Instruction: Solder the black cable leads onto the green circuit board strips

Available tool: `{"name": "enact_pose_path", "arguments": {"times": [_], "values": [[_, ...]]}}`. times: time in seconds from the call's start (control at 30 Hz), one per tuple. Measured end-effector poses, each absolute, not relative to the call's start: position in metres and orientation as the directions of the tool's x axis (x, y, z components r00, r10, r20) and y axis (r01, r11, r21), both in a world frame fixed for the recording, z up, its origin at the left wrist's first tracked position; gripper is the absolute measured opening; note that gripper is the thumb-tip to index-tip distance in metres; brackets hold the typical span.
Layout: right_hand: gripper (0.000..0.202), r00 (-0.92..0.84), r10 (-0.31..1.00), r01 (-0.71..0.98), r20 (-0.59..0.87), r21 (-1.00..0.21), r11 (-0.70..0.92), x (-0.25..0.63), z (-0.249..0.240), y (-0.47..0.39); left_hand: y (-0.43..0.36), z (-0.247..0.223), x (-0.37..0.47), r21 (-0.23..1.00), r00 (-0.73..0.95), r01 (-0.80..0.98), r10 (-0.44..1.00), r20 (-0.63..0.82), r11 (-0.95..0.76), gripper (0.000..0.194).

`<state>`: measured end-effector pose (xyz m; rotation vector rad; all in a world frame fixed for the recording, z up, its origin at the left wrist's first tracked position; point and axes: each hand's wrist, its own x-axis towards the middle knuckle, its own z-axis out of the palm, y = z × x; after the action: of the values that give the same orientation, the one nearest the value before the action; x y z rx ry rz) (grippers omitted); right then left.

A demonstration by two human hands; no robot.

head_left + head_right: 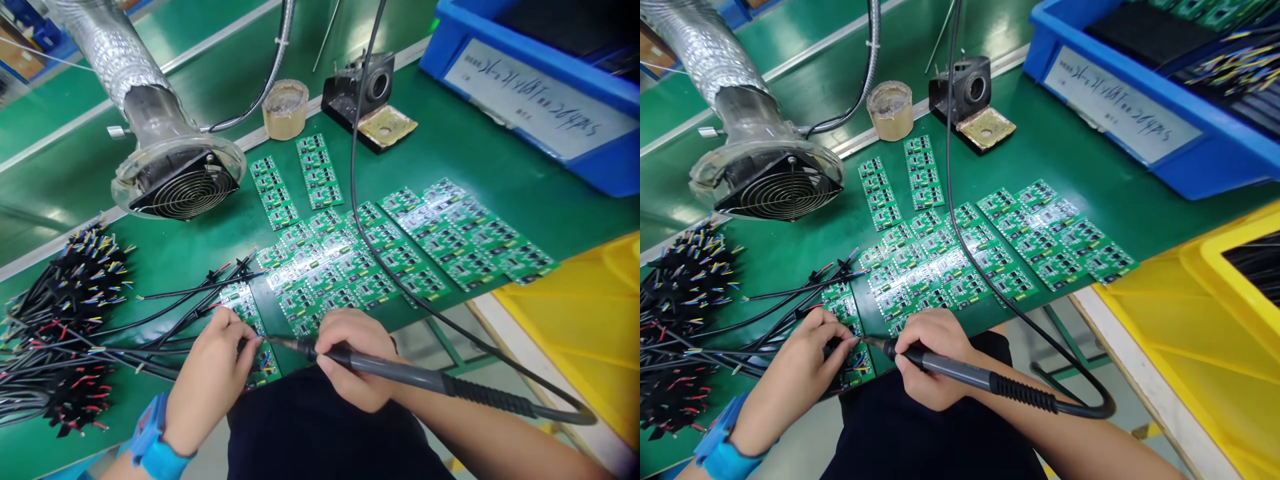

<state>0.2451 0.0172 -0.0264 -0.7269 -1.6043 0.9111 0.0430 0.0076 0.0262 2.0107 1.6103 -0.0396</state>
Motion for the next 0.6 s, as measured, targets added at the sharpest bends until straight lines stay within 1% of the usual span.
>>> {"name": "enact_pose_path", "arguments": {"times": [0.33,0.43,0.5,0.6], "values": [[0.015,-0.128,0.883,-0.017,0.452,-0.891,0.453,0.2506,-0.0239,0.013,0.0085,0.027,0.0445,0.394,0.247,0.915,0.893,-0.377,-0.087,0.019],[0.014,-0.142,0.881,-0.031,0.452,-0.891,0.453,0.2495,-0.0235,0.0133,0.0096,0.0268,0.0441,0.398,0.231,0.915,0.895,-0.381,-0.067,0.018],[0.013,-0.157,0.882,-0.039,0.444,-0.895,0.444,0.2488,-0.0235,0.0134,0.0104,0.0264,0.0429,0.411,0.229,0.91,0.895,-0.384,-0.056,0.018],[0.014,-0.172,0.878,-0.051,0.446,-0.894,0.444,0.2488,-0.0241,0.0133,0.0113,0.0262,0.0402,0.463,0.222,0.886,0.893,-0.392,-0.017,0.017]]}}
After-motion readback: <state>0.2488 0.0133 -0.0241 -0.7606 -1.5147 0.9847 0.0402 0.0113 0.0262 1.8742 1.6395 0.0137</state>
